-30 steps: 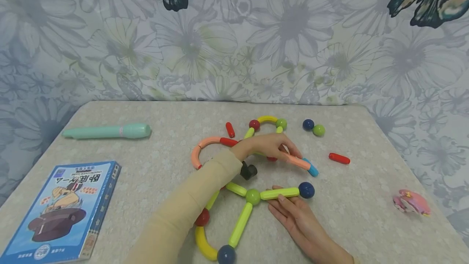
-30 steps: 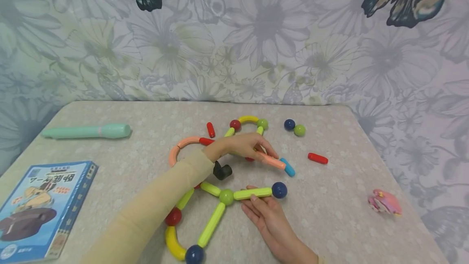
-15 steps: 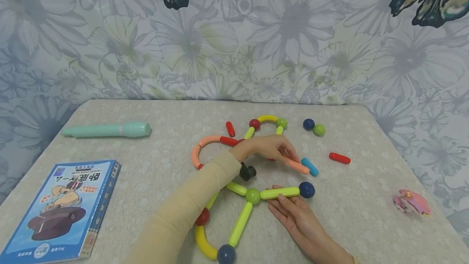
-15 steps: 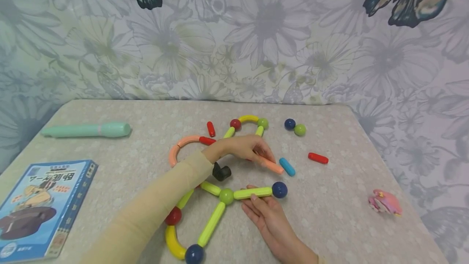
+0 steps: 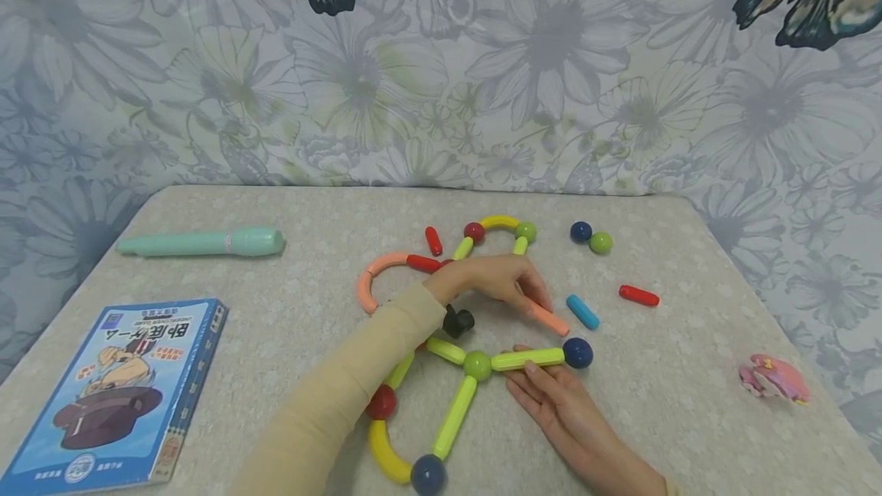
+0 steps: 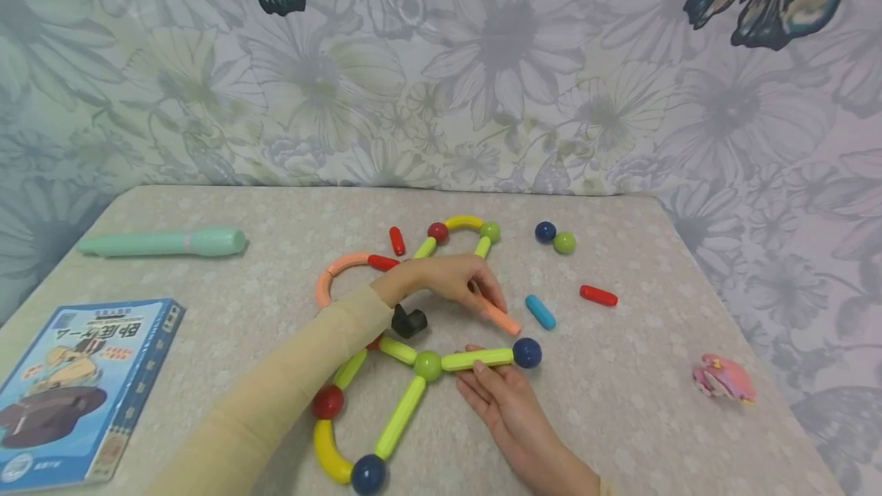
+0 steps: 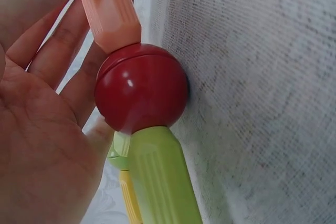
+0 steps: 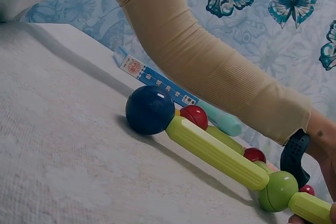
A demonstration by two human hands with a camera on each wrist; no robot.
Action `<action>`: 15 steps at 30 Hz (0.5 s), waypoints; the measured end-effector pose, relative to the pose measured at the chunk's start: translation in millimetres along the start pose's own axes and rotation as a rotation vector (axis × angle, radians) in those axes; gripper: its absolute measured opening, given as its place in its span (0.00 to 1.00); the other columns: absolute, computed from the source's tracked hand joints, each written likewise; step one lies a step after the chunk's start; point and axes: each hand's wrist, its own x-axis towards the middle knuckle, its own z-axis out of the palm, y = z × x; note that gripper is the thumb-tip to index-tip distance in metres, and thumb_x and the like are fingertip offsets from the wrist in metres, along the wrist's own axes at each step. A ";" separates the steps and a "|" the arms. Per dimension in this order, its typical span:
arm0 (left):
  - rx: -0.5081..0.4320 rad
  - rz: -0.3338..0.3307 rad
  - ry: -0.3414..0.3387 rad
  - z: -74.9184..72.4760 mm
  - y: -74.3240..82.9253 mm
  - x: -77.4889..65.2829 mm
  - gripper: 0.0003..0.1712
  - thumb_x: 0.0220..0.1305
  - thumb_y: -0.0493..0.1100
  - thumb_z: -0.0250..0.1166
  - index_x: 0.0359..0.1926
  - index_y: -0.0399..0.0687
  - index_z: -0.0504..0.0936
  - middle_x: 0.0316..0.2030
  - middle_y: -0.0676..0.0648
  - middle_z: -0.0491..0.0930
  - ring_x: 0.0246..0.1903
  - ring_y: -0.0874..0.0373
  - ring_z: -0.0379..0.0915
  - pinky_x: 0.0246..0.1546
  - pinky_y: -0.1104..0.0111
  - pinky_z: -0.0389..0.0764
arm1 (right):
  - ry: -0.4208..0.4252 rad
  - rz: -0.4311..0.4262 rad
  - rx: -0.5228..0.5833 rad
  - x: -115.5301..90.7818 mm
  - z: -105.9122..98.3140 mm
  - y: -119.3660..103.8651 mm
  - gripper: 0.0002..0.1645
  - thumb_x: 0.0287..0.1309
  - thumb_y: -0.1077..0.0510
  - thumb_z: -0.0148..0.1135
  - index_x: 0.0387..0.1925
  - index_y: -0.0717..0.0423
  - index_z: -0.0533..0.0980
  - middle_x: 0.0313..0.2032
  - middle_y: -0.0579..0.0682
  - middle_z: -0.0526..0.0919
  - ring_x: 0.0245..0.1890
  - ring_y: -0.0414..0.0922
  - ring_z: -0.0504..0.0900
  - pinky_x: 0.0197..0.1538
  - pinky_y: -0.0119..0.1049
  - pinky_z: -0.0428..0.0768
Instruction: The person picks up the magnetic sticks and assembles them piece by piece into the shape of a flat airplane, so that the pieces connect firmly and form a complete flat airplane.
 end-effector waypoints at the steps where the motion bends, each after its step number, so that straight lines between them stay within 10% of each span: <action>1: -0.004 -0.003 -0.001 -0.3 0.3 -0.4 0.14 0.56 0.31 0.67 0.45 0.39 0.84 0.37 0.53 0.82 0.38 0.62 0.75 0.43 0.73 0.73 | 0.002 -0.001 -0.001 0.4 -0.5 -0.6 0.33 0.69 0.61 0.48 0.67 0.71 0.47 0.64 0.65 0.59 0.61 0.51 0.64 0.60 0.41 0.63; 15: 0.001 -0.026 -0.009 -0.3 0.0 -0.6 0.13 0.55 0.31 0.67 0.43 0.40 0.85 0.35 0.54 0.82 0.35 0.61 0.74 0.41 0.72 0.74 | 0.016 0.034 0.009 4.0 -1.1 -6.5 0.32 0.69 0.62 0.49 0.66 0.70 0.50 0.57 0.61 0.69 0.57 0.50 0.70 0.59 0.43 0.65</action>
